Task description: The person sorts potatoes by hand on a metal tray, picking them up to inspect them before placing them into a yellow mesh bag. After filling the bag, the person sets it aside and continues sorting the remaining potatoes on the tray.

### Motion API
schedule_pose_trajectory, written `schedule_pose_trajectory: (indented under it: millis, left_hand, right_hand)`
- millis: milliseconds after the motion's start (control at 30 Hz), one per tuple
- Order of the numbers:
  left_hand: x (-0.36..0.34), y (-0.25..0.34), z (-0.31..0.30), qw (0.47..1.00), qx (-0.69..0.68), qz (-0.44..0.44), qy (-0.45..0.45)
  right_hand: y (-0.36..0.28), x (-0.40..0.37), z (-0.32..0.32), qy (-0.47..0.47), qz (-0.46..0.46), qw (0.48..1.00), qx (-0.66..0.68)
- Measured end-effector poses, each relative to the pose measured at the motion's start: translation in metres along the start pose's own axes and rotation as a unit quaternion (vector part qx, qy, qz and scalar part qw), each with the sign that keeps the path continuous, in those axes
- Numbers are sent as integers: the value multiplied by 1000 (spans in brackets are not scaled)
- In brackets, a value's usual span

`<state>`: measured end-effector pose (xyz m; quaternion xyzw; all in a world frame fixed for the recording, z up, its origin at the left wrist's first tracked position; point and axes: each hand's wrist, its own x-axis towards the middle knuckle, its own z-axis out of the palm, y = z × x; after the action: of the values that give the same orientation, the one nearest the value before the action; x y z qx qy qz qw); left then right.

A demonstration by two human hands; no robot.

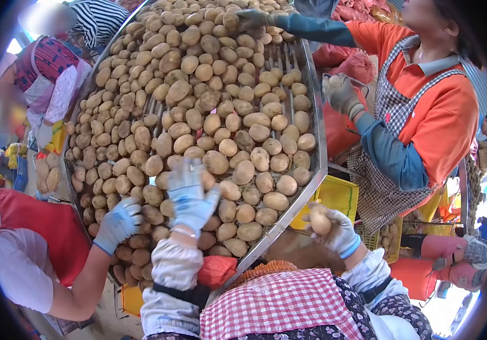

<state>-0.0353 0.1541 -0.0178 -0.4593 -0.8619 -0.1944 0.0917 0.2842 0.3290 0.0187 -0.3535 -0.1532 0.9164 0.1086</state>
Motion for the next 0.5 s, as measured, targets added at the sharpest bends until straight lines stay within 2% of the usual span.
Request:
schedule_pose_trajectory:
  millis: [33,133,167,233,300,333,367,400,433,500]
  left_hand:
    - [-1,8,13,999,24,28,-30]
    - [-23,0,16,994,72,68,-45]
    - [-30,-4,10,994,76,70,-47]
    - [-34,-6,-22,986,74,-38,-143]
    - [-17,-9,-45,939,90,-180,-278]
    - [3,-5,-60,907,73,-224,-350]
    - [13,-6,-54,905,73,-226,-352]
    - [18,-8,-41,977,50,-85,-187]
    - [22,-11,-25,998,23,59,-15]
    - [29,-18,22,986,-97,121,-63]
  right_hand:
    - [-1,7,12,-3,3,1000,-1]
    - [-10,39,37,-118,-78,964,-224]
    - [-9,48,40,-120,-78,965,-220]
    - [-6,64,45,-59,-121,952,-274]
    - [2,86,39,-26,-140,955,-260]
    - [4,95,37,-21,-172,927,-333]
    - [5,102,40,-16,-200,893,-404]
    - [7,105,53,-26,-278,740,-612]
    - [9,108,69,-26,-276,741,-611]
    - [15,117,102,-25,-284,590,-755]
